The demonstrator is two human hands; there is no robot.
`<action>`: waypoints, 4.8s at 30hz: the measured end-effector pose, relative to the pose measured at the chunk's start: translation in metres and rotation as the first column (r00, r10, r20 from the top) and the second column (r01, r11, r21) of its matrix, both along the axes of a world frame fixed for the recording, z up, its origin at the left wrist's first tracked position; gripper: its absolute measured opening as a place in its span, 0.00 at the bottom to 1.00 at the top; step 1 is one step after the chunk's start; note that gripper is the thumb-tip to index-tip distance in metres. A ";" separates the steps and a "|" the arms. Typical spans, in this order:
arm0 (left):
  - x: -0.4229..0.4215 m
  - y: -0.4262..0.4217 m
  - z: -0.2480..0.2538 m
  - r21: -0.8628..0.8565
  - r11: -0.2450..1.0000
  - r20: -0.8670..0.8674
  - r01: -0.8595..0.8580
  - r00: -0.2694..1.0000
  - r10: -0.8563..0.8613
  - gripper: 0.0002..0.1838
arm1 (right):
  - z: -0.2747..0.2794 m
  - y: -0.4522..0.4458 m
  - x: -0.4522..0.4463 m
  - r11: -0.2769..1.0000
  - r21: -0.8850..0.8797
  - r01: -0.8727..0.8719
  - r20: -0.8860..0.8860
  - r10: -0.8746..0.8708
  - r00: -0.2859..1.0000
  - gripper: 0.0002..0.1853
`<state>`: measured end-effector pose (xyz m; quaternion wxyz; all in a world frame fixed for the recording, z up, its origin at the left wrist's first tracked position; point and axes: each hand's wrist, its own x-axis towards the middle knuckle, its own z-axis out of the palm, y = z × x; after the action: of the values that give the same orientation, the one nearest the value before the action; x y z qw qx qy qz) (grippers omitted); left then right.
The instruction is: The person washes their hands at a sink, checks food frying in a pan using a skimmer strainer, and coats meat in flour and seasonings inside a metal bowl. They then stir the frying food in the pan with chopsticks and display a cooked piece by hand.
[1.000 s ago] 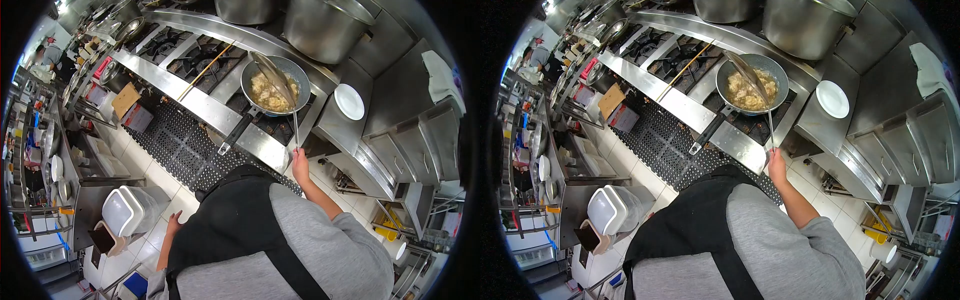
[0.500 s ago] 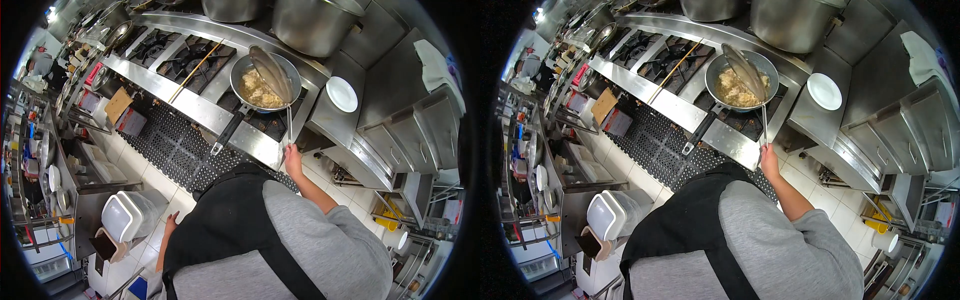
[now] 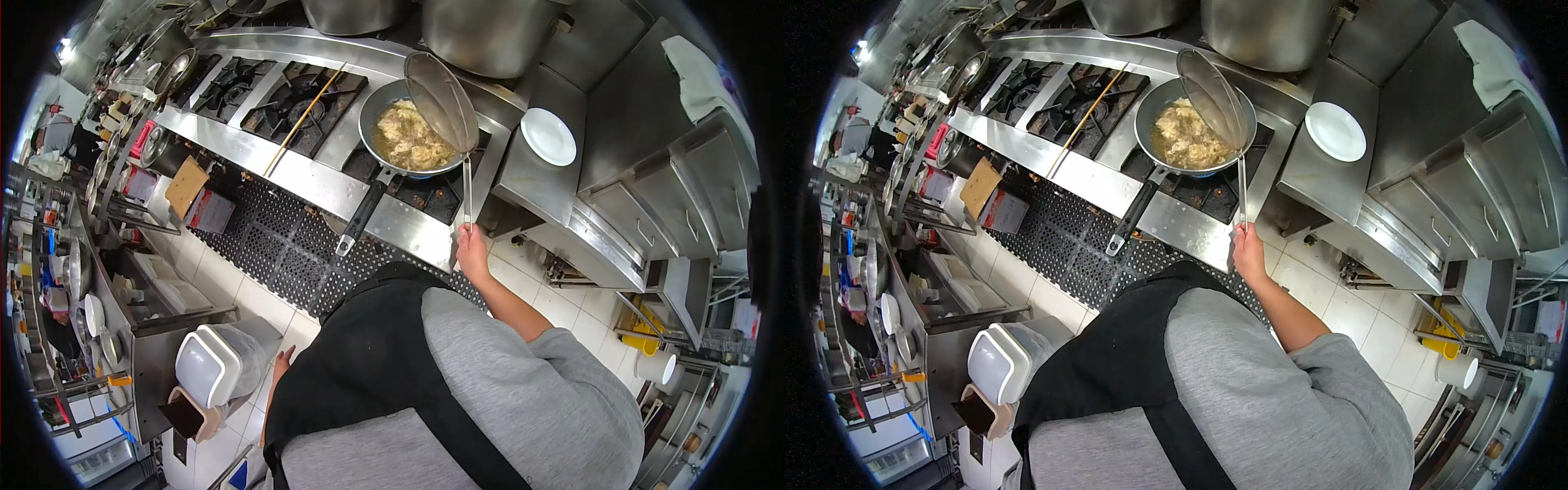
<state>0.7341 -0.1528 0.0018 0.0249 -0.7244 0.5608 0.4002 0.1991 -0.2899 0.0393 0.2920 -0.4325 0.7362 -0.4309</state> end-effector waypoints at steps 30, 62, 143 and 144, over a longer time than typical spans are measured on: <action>-0.024 -0.048 0.042 -0.061 0.995 -0.042 0.074 0.996 -0.077 0.37 | 0.069 -0.024 -0.171 0.904 0.318 0.286 0.478 -0.413 0.775 0.25; 0.321 -0.013 -0.009 0.134 0.805 0.139 -0.577 0.816 0.561 0.23 | 0.233 -0.321 0.438 0.516 0.313 -0.797 -0.269 0.853 0.447 0.14; 0.697 -0.748 0.191 0.455 -0.011 -0.829 -0.890 -0.429 0.358 0.25 | 0.292 -0.911 1.148 -0.176 -0.027 -0.984 -0.430 0.891 -0.147 0.09; 0.695 -0.748 0.192 0.460 -0.024 -0.827 -0.888 -0.438 0.352 0.25 | 0.297 -0.910 1.147 -0.192 0.009 -0.981 -0.456 0.873 -0.175 0.09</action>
<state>1.4295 -0.9004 0.1939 -0.7343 -0.5082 -0.1081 0.4369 1.3456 -1.2000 0.3365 0.3145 -0.9377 0.0969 -0.1119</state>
